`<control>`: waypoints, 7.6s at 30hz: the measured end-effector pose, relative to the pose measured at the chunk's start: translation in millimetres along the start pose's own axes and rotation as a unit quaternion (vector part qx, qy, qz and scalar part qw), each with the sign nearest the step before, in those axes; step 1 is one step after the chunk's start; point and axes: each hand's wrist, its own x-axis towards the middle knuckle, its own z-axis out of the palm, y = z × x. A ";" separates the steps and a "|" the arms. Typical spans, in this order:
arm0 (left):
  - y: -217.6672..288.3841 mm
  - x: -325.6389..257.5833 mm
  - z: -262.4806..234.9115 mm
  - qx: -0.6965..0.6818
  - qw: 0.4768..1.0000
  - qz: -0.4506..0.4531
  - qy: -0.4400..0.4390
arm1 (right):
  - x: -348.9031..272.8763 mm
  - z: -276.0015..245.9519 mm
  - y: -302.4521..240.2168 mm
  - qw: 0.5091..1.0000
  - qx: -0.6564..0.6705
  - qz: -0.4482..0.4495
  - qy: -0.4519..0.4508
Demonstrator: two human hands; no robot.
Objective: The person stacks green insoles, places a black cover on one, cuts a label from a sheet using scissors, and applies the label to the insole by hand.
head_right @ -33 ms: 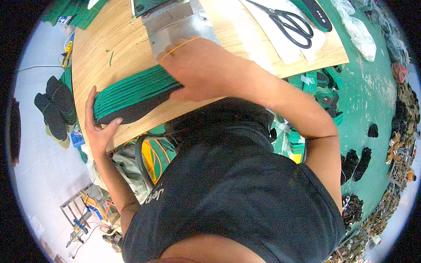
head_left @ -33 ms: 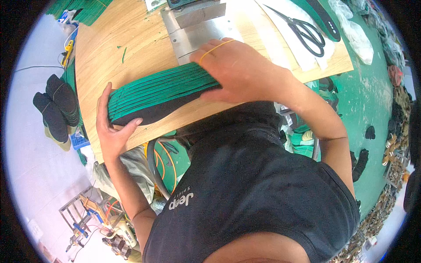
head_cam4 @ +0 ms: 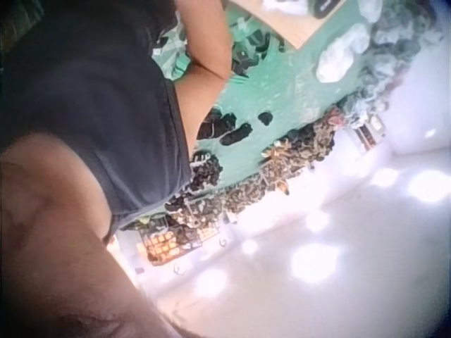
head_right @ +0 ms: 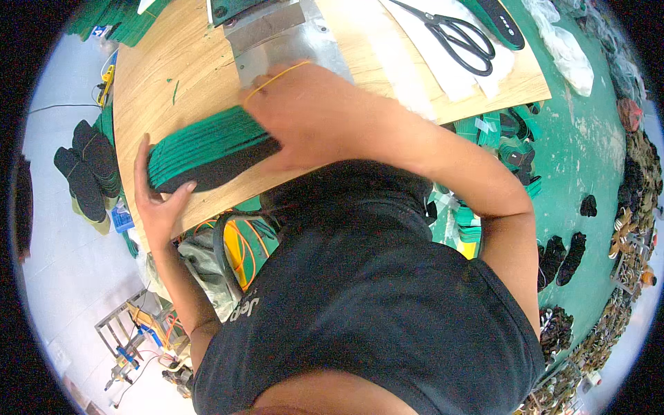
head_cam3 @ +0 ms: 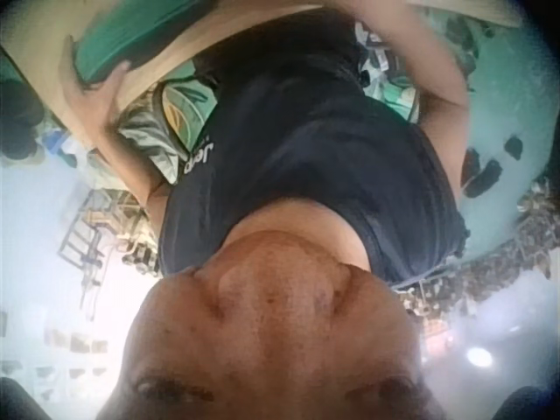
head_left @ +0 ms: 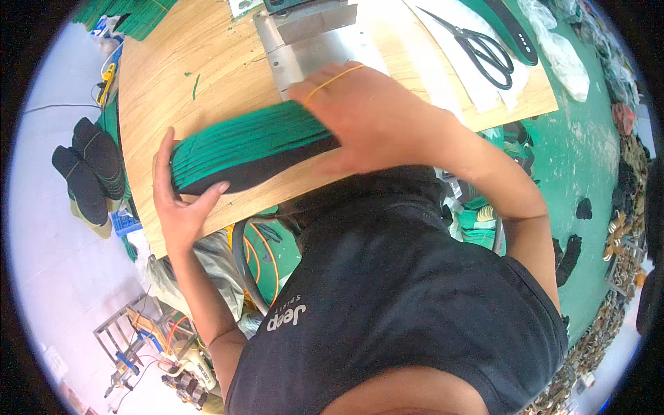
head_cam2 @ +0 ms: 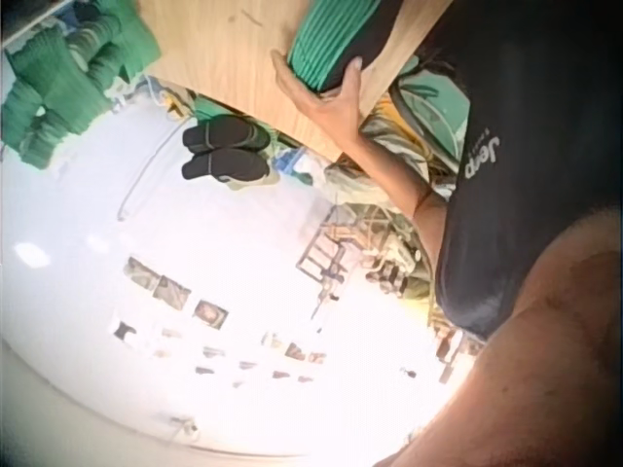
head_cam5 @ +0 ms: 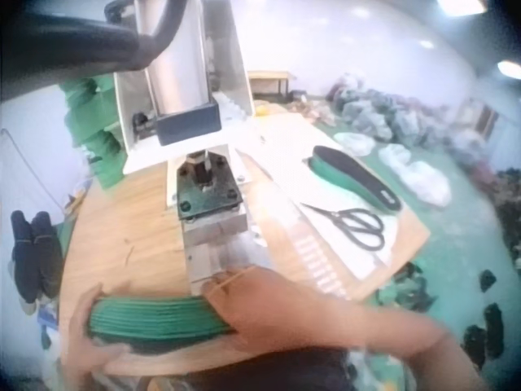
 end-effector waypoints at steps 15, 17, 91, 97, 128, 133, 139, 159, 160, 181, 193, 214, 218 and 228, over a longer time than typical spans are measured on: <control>-13.4 -9.7 1.4 -0.007 0.986 0.153 0.073 | -10.5 -12.3 6.2 0.999 0.012 0.045 -0.012; -0.6 -5.9 4.6 0.035 0.987 0.146 0.055 | -6.1 -4.6 4.1 0.999 0.013 0.035 0.018; -27.9 7.1 19.1 -0.159 0.986 0.008 -0.041 | -50.4 -7.7 31.5 0.974 0.164 0.148 0.056; -42.7 13.1 5.8 -0.094 0.991 0.020 -0.093 | -51.7 -14.9 38.5 0.968 0.161 0.190 -0.025; -72.6 84.2 -0.8 -0.117 0.988 0.009 -0.099 | -2.6 9.6 83.6 0.952 0.172 0.221 0.120; -70.9 86.3 1.5 -0.069 0.994 0.018 -0.080 | -3.0 15.9 92.9 0.970 0.066 0.190 0.138; -80.8 84.0 -1.9 -0.060 0.994 0.025 -0.085 | -6.5 12.5 86.3 0.966 0.072 0.215 0.120; -81.2 77.2 -8.8 -0.117 0.990 0.032 -0.077 | -38.4 -12.1 81.9 0.979 0.005 0.152 0.133; -80.7 69.9 -13.2 -0.138 0.989 0.029 -0.048 | -51.4 -19.4 79.0 0.982 -0.047 0.134 0.123; 77.0 53.2 110.9 -0.090 0.970 0.120 -0.193 | -120.1 -20.3 65.3 0.952 -0.200 0.179 0.147; 108.2 66.9 174.8 -0.237 0.918 -0.112 -0.298 | -113.1 -21.2 -5.4 0.963 -0.100 0.120 0.218; 85.7 43.2 169.9 -0.487 0.842 -0.157 -0.172 | -166.8 -98.8 70.2 0.825 0.322 0.404 0.231; 88.9 50.6 171.5 -0.476 0.863 -0.120 -0.121 | -194.8 -70.7 -3.4 0.802 0.426 0.413 0.068; 101.3 52.3 168.3 -0.475 0.858 -0.131 -0.144 | -183.0 -52.5 -13.4 0.778 0.497 0.385 0.001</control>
